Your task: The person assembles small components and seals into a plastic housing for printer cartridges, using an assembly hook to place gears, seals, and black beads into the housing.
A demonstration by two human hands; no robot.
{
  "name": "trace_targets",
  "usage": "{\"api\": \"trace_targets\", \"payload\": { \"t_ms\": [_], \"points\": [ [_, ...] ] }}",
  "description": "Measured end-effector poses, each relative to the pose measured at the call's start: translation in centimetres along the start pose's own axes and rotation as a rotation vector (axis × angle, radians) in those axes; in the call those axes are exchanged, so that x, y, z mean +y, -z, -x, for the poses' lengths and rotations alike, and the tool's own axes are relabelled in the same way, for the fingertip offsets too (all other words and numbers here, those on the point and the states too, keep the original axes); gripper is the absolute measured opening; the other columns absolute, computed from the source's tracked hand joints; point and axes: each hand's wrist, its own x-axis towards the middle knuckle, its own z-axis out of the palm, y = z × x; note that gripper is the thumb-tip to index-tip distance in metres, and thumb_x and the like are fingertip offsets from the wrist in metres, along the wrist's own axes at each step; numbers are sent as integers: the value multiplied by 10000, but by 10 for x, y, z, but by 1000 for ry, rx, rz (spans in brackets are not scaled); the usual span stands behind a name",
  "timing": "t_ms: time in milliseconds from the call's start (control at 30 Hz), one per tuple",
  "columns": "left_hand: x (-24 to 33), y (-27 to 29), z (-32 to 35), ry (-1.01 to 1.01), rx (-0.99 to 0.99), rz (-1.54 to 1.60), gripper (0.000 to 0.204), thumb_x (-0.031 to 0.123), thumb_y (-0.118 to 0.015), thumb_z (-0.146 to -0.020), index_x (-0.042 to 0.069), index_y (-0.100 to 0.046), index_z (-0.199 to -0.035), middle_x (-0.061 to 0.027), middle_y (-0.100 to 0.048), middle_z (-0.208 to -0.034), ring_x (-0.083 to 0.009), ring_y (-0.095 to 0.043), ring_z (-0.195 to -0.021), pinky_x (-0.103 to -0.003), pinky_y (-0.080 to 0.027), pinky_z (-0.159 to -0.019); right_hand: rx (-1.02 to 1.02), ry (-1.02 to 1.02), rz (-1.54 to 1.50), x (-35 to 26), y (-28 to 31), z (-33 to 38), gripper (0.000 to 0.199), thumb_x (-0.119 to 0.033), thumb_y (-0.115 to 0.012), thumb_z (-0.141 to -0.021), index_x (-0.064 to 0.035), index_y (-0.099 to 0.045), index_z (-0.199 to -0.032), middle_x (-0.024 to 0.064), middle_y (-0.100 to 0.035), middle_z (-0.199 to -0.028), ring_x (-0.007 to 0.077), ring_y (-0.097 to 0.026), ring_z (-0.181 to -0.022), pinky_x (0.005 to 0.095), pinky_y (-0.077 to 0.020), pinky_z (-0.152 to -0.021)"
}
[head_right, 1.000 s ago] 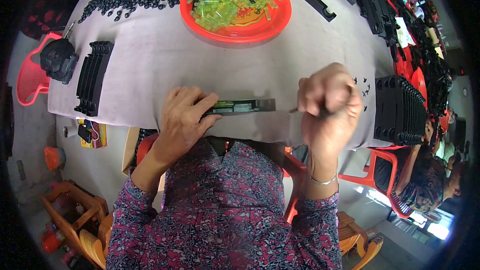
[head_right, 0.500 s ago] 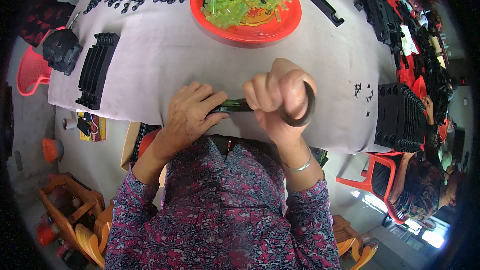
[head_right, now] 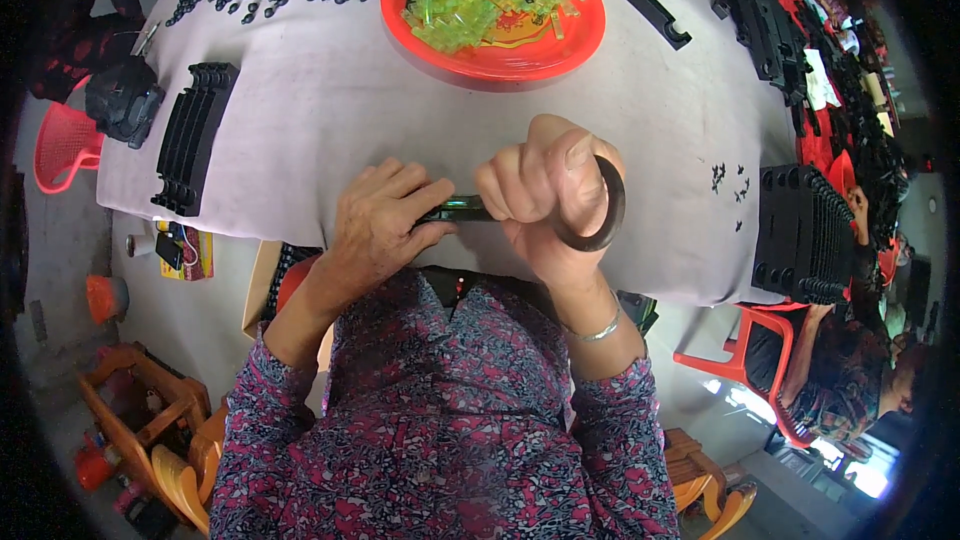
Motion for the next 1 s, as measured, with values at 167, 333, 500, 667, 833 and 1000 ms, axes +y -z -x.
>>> {"api": "trace_targets", "payload": {
  "t_ms": [167,333,500,667,833,1000],
  "points": [
    [0,1,1,17,-18,15,390,249,-777,-674,86,-668,-1011,-50,-532,-827,-258,-533,-787,-396,-420,-674,-111,4,99,3,-18,-6,494,-496,-457,-1021,-151,-353,-683,-65,-255,-526,75,-189,-445,267,-173,-452],
    [0,1,-2,11,-10,37,373,250,-776,-677,83,-672,-993,-55,-532,-824,-263,-535,-797,-399,-419,-678,-28,-38,-112,19,-5,-4,413,-271,-622,-963,-72,-395,-681,-2,-339,-632,100,-310,-506,281,-239,-478],
    [-4,-3,1,2,13,45,362,271,-769,-690,76,-663,-976,-63,-526,-820,-273,-537,-787,-403,-418,-674,-76,-58,-151,18,-14,-8,398,-226,-594,-971,-62,-392,-670,-10,-321,-621,96,-293,-509,277,-231,-479],
    [-5,-5,1,-2,37,43,359,280,-766,-705,78,-656,-980,-70,-513,-816,-278,-544,-784,-407,-417,-671,-123,-35,-15,19,-19,-6,415,-217,-557,-987,-56,-394,-642,-6,-332,-603,94,-289,-504,283,-230,-479],
    [-4,-2,1,-8,23,35,372,186,-804,-622,74,-642,-938,-55,-540,-854,-251,-562,-833,-390,-427,-697,-38,-25,98,18,-24,-1,421,-186,-529,-997,-38,-405,-623,-2,-352,-587,92,-290,-498,290,-227,-473],
    [-5,-4,2,13,20,62,364,255,-783,-689,94,-663,-991,-64,-511,-816,-274,-545,-793,-405,-415,-679,-17,-54,179,19,-21,-5,429,-310,-571,-949,-145,-324,-638,-53,-233,-560,82,-214,-454,272,-191,-460]
  ]
}}
